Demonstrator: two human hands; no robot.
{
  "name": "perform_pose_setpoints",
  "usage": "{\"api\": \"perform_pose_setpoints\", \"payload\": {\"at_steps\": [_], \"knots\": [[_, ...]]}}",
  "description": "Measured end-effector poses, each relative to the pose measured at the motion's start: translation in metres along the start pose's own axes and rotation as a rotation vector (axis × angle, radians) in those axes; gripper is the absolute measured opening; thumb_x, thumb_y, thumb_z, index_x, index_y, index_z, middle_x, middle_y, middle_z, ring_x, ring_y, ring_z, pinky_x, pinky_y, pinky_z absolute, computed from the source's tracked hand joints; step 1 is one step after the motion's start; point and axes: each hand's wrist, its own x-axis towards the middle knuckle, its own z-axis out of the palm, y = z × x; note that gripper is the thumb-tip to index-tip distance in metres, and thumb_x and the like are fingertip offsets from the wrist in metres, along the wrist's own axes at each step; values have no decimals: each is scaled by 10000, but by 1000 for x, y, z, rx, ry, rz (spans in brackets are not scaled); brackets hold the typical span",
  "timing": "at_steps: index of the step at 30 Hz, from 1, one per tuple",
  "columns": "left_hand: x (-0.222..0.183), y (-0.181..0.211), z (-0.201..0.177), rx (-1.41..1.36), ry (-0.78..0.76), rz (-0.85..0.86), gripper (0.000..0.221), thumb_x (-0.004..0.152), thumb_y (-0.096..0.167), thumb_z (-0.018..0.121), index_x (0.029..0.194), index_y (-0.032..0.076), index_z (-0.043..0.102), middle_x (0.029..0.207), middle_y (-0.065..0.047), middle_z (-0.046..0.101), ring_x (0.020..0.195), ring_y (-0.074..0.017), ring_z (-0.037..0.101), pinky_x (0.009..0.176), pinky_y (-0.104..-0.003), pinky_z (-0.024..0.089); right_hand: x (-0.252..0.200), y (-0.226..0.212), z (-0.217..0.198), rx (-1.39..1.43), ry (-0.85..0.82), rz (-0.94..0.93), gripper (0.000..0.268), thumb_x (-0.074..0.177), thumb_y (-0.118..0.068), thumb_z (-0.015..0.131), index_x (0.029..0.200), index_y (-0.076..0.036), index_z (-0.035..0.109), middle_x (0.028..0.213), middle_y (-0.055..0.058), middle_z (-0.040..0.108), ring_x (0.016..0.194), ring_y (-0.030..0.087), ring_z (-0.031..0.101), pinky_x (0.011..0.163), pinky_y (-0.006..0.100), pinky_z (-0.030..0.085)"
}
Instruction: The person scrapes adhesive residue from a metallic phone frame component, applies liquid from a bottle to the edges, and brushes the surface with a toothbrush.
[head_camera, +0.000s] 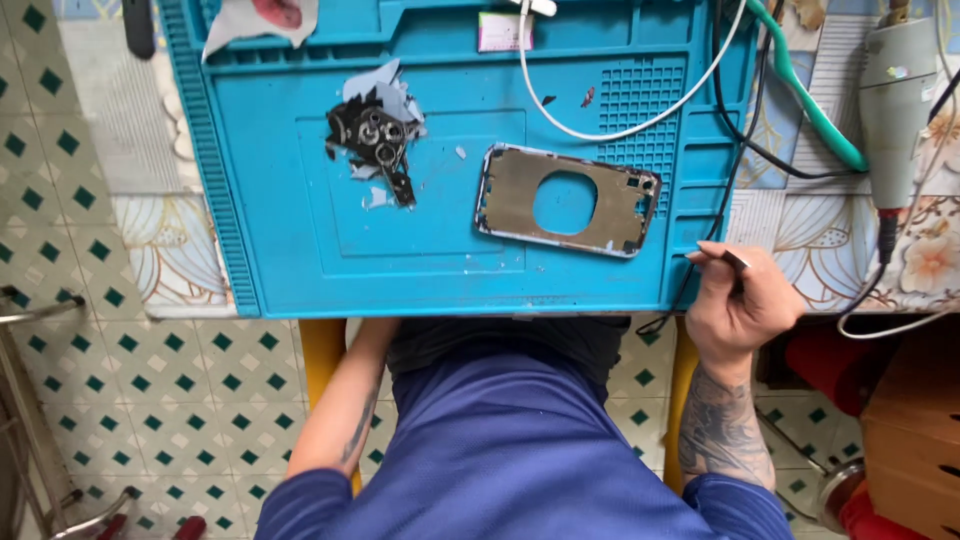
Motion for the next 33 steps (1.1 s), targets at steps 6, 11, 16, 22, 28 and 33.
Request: {"api": "perform_pose_setpoints", "payload": {"at_steps": [6, 11, 16, 22, 28, 33], "knots": [[2, 39, -46, -113, -395, -99, 588, 1015, 492, 463, 1486, 146, 528, 1524, -130, 536, 1356, -361, 515, 1077, -420, 415, 1, -5, 6, -57, 37, 23, 544, 1183, -271, 408, 1002, 153, 696, 787, 264, 680, 671, 338, 684, 610, 383, 529], [24, 128, -126, -551, -278, 668, 498, 1050, 272, 653, 1451, 6, 526, 1508, -186, 577, 1391, -386, 626, 1224, -504, 485, 3, -6, 7, -47, 61, 28, 580, 1188, -313, 382, 1006, 141, 692, 769, 254, 681, 656, 330, 669, 612, 391, 535], [97, 165, -153, 700, 335, 707, 784, 1120, 668, 378, 1475, 0, 585, 1569, -281, 450, 1446, -491, 449, 1196, -603, 350, 7, -9, 2, -111, 2, -91, 546, 1173, -240, 395, 941, 117, 737, 778, 194, 712, 677, 327, 689, 618, 391, 526], [152, 155, -126, 1163, 400, 702, 1160, 1030, 1095, 348, 1743, 188, 468, 1776, -227, 111, 1628, -454, 41, 1313, -675, -38, 12, -20, -2, -143, -11, -116, 472, 1165, -206, 405, 990, 95, 724, 874, 180, 723, 747, 348, 672, 698, 432, 507], [155, 147, -111, 912, 384, 749, 940, 1056, 838, 579, 1612, 80, 557, 1711, -228, 258, 1585, -442, 201, 1272, -673, 68, 7, -8, -2, -112, -34, -130, 420, 1148, -190, 460, 989, 83, 737, 843, 169, 723, 740, 320, 693, 673, 402, 509], [135, 153, -126, 794, 341, 709, 994, 896, 778, 786, 1553, 74, 538, 1695, -249, 263, 1575, -457, 233, 1282, -644, 107, 30, 13, -29, -102, -88, -171, 265, 1113, -99, 626, 984, 101, 742, 905, 207, 719, 800, 328, 653, 745, 428, 499]]}}
